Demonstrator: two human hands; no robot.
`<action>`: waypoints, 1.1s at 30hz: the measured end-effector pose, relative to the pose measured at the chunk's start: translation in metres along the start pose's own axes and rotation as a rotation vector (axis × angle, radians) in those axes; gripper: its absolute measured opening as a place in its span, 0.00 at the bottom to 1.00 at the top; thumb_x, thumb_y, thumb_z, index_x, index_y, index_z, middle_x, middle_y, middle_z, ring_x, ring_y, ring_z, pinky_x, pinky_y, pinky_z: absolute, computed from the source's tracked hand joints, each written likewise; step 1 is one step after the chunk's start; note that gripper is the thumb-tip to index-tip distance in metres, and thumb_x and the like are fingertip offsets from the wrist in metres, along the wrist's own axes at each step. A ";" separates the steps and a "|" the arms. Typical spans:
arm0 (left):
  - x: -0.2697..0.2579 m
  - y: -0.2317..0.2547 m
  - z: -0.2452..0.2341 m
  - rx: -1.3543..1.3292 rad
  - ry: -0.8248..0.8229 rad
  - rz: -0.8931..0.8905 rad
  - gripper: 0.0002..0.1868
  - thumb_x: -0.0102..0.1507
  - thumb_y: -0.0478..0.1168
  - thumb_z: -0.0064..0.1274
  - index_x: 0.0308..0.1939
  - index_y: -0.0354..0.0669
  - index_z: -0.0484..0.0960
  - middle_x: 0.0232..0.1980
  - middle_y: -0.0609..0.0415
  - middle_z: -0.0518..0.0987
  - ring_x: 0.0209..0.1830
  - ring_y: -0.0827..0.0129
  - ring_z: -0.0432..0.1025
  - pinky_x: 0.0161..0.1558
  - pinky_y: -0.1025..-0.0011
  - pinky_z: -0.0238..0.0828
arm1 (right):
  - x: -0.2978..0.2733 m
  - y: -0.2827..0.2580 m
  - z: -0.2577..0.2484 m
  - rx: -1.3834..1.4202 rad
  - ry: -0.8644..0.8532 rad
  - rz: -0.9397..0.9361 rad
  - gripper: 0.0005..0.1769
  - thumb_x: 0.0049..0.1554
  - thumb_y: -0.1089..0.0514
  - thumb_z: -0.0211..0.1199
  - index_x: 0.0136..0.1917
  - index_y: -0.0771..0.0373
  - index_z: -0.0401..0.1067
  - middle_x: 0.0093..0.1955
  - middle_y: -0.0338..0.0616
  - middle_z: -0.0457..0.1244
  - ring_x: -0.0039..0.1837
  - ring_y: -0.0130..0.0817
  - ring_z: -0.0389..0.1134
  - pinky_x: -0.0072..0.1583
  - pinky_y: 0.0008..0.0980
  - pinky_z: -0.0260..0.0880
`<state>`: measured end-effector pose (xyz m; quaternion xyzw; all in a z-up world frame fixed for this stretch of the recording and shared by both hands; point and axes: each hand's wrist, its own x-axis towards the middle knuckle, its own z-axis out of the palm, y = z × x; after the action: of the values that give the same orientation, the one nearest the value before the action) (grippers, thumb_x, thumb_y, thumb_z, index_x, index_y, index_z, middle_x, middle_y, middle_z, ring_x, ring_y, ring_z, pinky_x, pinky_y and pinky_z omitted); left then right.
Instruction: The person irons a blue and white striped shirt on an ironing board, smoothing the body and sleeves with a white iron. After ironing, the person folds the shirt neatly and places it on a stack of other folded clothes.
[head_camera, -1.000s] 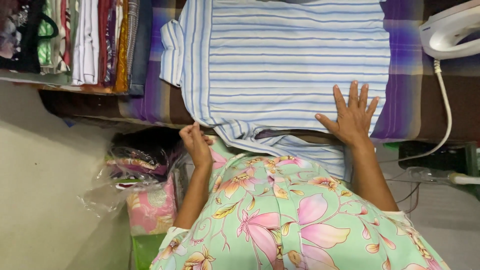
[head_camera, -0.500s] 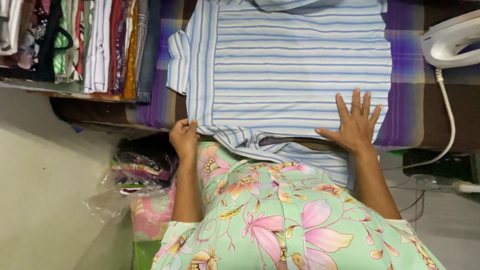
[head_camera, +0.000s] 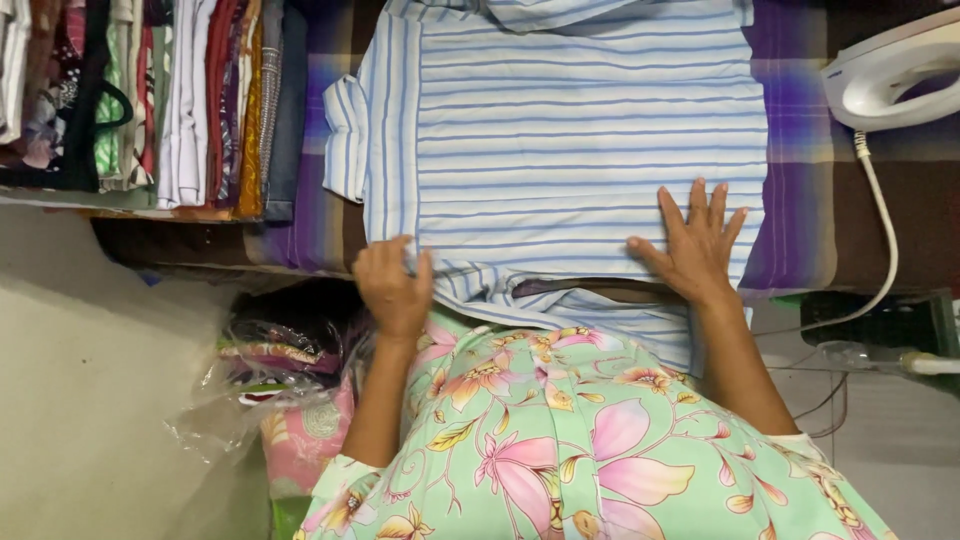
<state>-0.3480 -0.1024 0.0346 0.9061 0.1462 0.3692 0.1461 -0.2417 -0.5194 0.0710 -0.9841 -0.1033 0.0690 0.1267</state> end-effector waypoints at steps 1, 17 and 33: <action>0.001 0.026 -0.004 -0.163 -0.127 0.177 0.13 0.57 0.44 0.65 0.43 0.49 0.81 0.34 0.57 0.72 0.36 0.56 0.70 0.42 0.59 0.66 | 0.004 -0.004 0.006 -0.014 0.106 -0.077 0.51 0.55 0.20 0.54 0.82 0.47 0.57 0.85 0.64 0.41 0.86 0.67 0.29 0.74 0.76 0.18; -0.024 0.082 0.026 -0.267 -0.295 0.803 0.07 0.61 0.32 0.51 0.29 0.41 0.73 0.33 0.47 0.71 0.40 0.49 0.73 0.46 0.57 0.70 | 0.034 -0.085 0.020 0.003 0.117 -0.271 0.48 0.58 0.20 0.51 0.82 0.45 0.56 0.84 0.65 0.44 0.85 0.68 0.33 0.74 0.77 0.18; 0.163 0.044 0.079 -0.178 -0.448 0.376 0.31 0.61 0.51 0.62 0.64 0.37 0.81 0.67 0.28 0.73 0.73 0.32 0.60 0.71 0.43 0.52 | 0.149 -0.090 0.002 0.069 0.279 -0.313 0.37 0.62 0.33 0.61 0.72 0.61 0.67 0.73 0.66 0.53 0.80 0.66 0.47 0.76 0.67 0.41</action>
<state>-0.1732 -0.0941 0.0988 0.9598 -0.0927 0.1921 0.1824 -0.1139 -0.4012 0.0763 -0.9511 -0.2340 -0.0849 0.1827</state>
